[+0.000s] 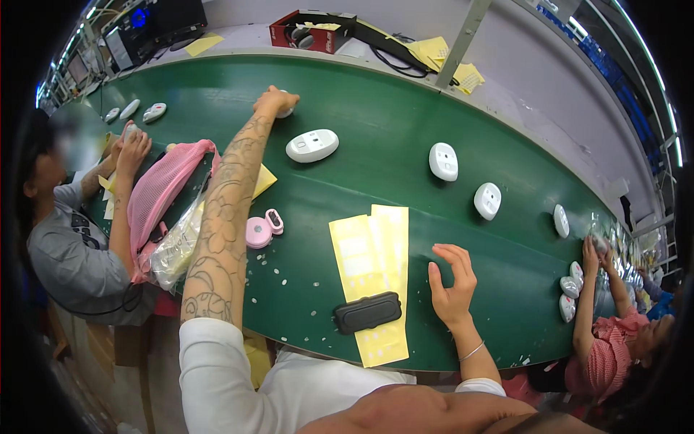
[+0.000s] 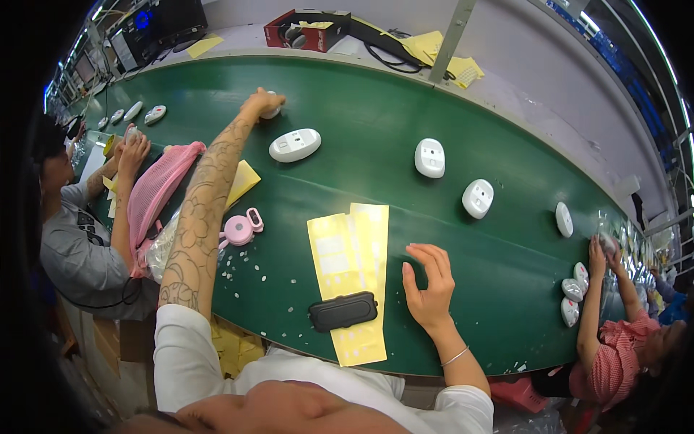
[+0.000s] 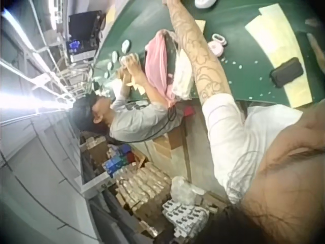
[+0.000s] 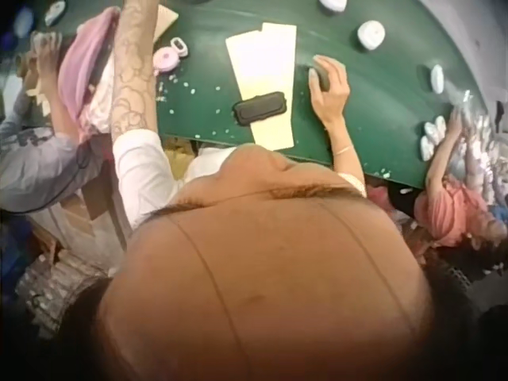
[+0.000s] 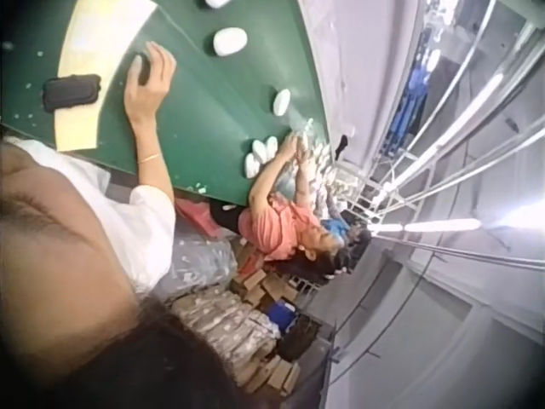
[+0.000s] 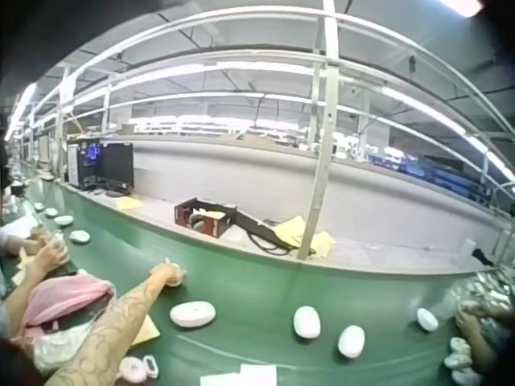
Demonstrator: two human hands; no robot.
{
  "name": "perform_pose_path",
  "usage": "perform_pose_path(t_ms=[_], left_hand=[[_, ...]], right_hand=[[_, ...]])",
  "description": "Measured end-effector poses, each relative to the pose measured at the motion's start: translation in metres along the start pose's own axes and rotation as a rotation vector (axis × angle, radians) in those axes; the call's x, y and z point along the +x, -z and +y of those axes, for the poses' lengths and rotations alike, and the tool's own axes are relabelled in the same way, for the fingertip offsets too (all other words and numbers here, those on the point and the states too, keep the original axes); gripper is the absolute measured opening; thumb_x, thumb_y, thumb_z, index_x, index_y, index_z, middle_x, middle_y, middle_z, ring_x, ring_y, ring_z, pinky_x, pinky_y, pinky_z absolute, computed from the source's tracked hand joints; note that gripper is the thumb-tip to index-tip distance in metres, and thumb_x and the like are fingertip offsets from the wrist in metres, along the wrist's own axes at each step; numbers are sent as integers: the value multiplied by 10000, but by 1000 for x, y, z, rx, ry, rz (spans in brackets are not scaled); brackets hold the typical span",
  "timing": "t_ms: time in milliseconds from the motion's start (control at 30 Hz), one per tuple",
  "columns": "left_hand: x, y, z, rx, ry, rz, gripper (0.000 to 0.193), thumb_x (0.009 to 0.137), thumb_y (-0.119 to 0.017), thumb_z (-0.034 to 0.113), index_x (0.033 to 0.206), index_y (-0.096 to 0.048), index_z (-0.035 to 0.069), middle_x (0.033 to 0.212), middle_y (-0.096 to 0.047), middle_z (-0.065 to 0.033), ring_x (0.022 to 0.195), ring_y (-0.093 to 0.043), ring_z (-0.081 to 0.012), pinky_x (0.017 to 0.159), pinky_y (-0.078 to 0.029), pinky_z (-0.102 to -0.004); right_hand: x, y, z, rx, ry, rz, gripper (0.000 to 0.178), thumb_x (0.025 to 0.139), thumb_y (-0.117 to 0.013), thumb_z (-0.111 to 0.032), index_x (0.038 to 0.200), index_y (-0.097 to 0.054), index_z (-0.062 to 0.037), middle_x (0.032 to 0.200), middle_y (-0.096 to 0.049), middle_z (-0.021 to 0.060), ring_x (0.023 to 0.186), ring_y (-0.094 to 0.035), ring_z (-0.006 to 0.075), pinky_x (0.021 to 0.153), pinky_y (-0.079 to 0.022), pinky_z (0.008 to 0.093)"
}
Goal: Assembling small electronic devices by applying stickers and components to plastic housings on a production line.
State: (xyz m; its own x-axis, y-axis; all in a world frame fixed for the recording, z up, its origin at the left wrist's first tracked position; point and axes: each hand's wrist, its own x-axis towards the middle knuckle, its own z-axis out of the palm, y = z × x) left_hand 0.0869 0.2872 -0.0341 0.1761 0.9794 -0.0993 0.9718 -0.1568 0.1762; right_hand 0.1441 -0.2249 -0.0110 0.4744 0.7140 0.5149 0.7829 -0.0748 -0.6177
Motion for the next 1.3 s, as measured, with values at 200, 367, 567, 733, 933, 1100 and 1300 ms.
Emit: perform_pose_path(t_ms=[200,367,567,733,933,1100,1300], left_hand=[[-49,62,-29,-1060,-270,-760,561,790,-522,496,1170,-519,83,930,-580,-129,744,-534,-185,602,-446,-318],[-215,85,-43,-1855,-499,-1047,604,850,-504,368,1349,-409,41,1148,-558,-169,900,-541,-215,783,-483,-312],[-293,38,-70,-2214,-279,-1361,613,850,-511,309,1374,-368,24,1258,-523,-193,1015,-586,-263,886,-488,-382],[-299,3,-68,-2110,-315,-1354,589,847,-522,292,1344,-391,5,1269,-526,-183,1056,-578,-273,934,-457,-376],[-296,-13,-66,-1719,-394,-1118,560,860,-513,273,1321,-400,-25,1308,-513,-176,1169,-533,-270,1010,-401,-355],[-293,-21,-59,-1796,-278,-1115,553,867,-500,244,1330,-383,-34,1337,-487,-191,1247,-476,-270,1056,-361,-352],[-286,-18,-53,-1804,-140,-1169,610,840,-493,218,1353,-333,-69,1372,-434,-230,1311,-403,-304,1113,-298,-356]], right_hand=[[0,-3,-2,45,-14,-52,221,783,-637,-12,1002,-625,5,969,-635,140,876,-601,288,759,-484,345],[-10,-3,-2,109,-65,-188,225,774,-663,-29,997,-633,-10,932,-629,119,803,-590,274,674,-483,335],[21,-29,1,129,73,-270,209,766,-686,-39,970,-646,-27,877,-645,87,751,-593,223,619,-474,296],[53,-63,0,102,153,-374,290,742,-745,-119,1013,-665,-52,941,-630,64,850,-572,233,704,-494,319],[51,-78,10,6,183,-433,356,719,-770,-188,1037,-679,-56,1004,-615,53,912,-542,236,766,-493,337],[51,-83,13,18,211,-394,291,721,-751,-176,964,-682,-33,938,-610,46,856,-533,234,736,-487,343],[52,-88,15,64,106,-395,289,698,-778,-162,959,-714,-54,894,-636,32,840,-542,219,715,-489,332]])
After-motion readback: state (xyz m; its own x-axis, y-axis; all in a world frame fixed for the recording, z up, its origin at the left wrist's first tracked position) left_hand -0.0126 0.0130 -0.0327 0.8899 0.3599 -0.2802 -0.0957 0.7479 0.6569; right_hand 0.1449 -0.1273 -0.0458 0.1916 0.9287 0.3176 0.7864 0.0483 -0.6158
